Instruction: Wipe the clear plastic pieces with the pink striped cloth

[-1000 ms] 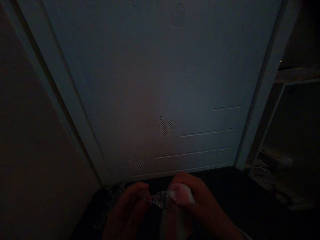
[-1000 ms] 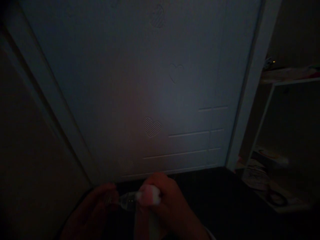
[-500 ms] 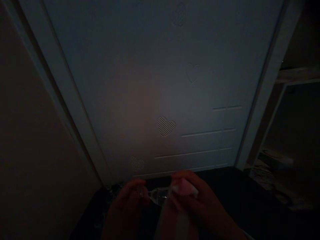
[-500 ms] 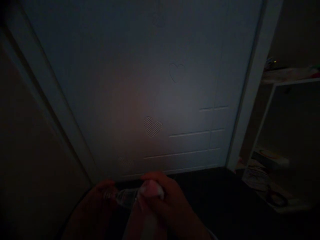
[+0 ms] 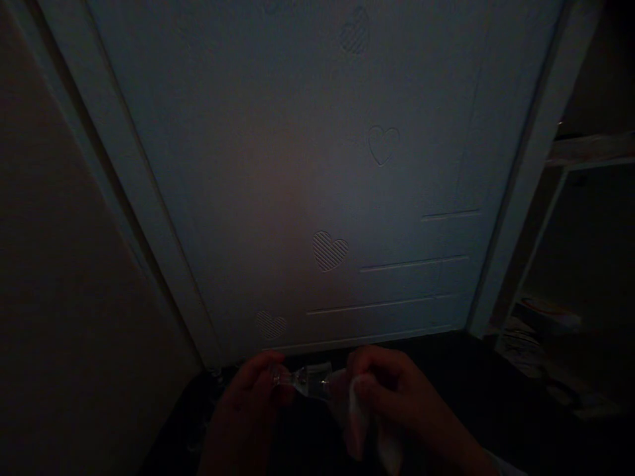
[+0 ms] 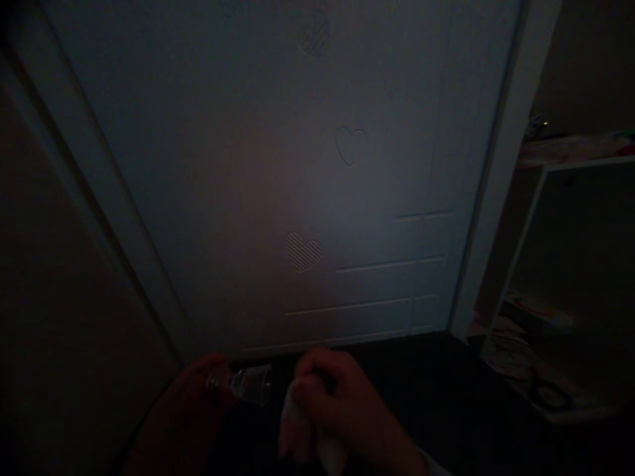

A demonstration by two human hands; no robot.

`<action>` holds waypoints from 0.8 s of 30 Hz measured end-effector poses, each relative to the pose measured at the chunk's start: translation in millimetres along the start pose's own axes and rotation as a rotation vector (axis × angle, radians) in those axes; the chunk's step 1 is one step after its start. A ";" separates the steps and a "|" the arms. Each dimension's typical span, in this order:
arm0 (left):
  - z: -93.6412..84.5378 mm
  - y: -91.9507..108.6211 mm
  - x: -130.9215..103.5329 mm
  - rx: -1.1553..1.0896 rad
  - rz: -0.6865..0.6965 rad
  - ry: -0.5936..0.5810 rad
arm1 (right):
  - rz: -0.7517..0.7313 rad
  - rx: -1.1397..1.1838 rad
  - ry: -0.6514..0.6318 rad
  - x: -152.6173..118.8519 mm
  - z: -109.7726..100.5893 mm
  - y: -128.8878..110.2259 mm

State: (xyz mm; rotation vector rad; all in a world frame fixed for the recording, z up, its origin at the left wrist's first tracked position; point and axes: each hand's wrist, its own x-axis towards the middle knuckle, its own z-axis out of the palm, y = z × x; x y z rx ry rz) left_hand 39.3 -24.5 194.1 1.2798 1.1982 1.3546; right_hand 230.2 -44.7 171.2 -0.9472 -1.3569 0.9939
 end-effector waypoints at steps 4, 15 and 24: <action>-0.4 -3.4 0.3 -0.053 -0.019 -0.045 | 0.118 0.021 0.109 9.3 -1.6 6.1; 7.1 -2.8 -1.2 -0.170 -0.054 -0.266 | 0.193 0.322 0.303 16.1 -3.5 10.4; 8.4 -5.7 -2.8 -0.104 0.042 -0.263 | 0.093 0.505 0.122 10.9 0.7 0.7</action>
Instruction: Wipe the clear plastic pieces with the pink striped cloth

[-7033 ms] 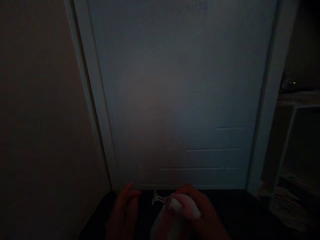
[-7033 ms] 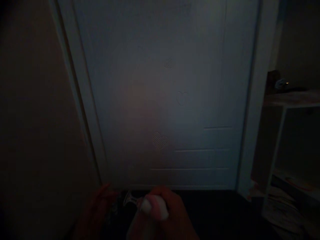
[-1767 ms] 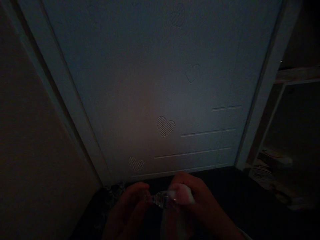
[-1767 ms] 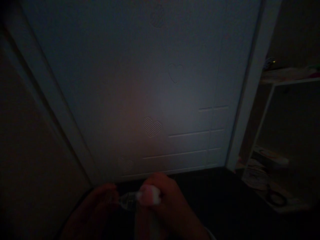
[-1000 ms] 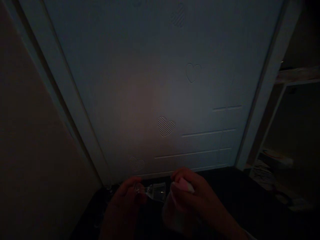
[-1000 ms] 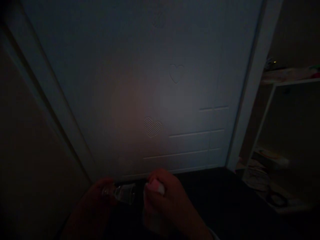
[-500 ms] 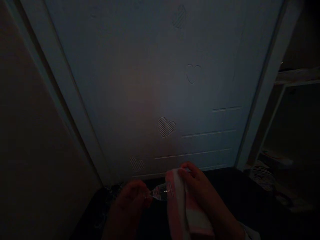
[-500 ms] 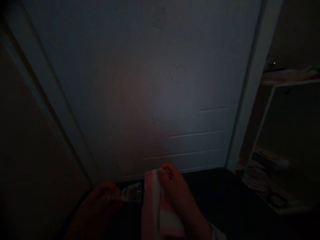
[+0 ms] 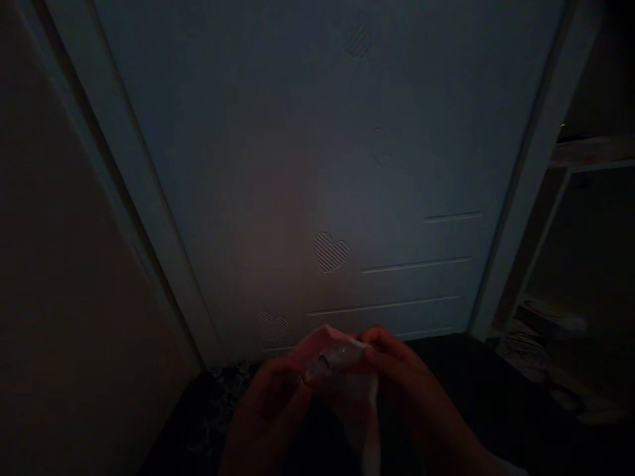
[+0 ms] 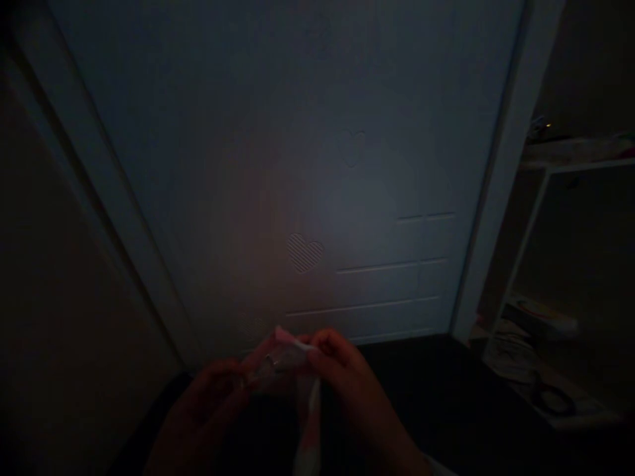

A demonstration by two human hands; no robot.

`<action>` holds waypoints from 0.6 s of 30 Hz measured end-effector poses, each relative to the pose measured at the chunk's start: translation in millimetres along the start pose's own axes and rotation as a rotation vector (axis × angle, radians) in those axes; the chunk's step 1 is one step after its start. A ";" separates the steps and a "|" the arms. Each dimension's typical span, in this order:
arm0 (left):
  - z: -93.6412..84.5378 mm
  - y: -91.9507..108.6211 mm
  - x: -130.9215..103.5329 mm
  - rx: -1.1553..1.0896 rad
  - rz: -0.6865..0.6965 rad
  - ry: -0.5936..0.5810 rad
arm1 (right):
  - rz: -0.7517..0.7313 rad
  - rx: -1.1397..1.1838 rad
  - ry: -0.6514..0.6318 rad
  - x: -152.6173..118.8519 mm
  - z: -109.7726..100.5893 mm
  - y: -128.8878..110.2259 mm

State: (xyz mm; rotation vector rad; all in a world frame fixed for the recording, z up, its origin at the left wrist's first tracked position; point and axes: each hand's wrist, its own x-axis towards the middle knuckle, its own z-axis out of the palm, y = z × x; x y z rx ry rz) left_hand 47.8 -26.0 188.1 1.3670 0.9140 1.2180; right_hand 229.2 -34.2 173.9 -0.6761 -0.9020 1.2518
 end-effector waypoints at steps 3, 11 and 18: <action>4.0 0.8 -3.4 0.040 0.046 0.054 | -0.009 0.005 0.020 1.3 -1.5 2.2; 0.3 -6.9 -4.6 0.354 0.173 0.026 | -0.006 0.075 -0.060 2.5 -3.1 5.4; -5.1 -6.5 -3.1 0.437 0.301 -0.123 | -0.007 0.073 -0.118 -3.0 -6.1 0.8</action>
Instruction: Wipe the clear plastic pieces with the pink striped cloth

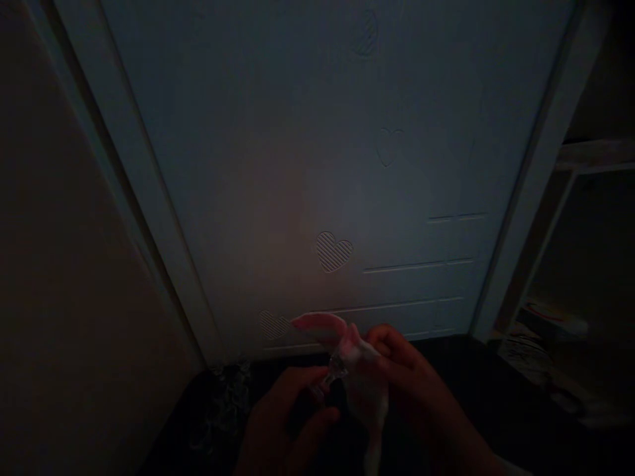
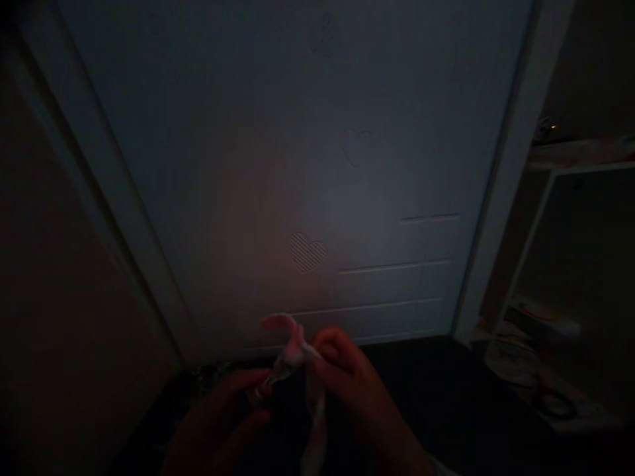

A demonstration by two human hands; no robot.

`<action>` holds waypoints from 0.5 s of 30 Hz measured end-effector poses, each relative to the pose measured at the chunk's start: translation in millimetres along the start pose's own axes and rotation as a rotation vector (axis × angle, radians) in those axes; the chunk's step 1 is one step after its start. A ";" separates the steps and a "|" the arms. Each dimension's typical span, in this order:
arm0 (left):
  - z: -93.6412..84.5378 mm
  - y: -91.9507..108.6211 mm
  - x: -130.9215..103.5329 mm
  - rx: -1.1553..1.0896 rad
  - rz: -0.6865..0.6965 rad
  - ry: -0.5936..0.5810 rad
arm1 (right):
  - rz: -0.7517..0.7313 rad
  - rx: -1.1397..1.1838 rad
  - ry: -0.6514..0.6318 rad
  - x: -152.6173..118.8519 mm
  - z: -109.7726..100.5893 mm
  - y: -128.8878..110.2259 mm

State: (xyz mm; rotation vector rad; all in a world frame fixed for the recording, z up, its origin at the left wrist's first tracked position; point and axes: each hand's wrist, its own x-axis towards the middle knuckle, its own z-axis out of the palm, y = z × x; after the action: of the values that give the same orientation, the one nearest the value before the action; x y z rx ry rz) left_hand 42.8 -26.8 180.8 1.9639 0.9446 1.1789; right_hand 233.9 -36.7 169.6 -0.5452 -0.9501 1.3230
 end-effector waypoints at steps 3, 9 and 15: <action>-0.7 0.9 -1.9 -0.083 0.022 -0.022 | -0.010 0.019 -0.020 -1.7 -1.4 -1.9; -3.0 3.2 -1.8 -0.351 0.012 -0.058 | 0.055 0.069 -0.010 -9.1 3.2 -5.9; -3.3 6.1 -2.1 -0.567 -0.138 -0.098 | -0.004 -0.101 -0.084 -14.0 5.8 0.9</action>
State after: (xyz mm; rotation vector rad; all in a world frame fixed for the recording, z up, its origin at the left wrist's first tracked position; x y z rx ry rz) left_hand 40.6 -31.3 186.1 1.4625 0.5973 1.1096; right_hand 229.0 -51.0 168.2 -0.5679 -1.0919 1.3073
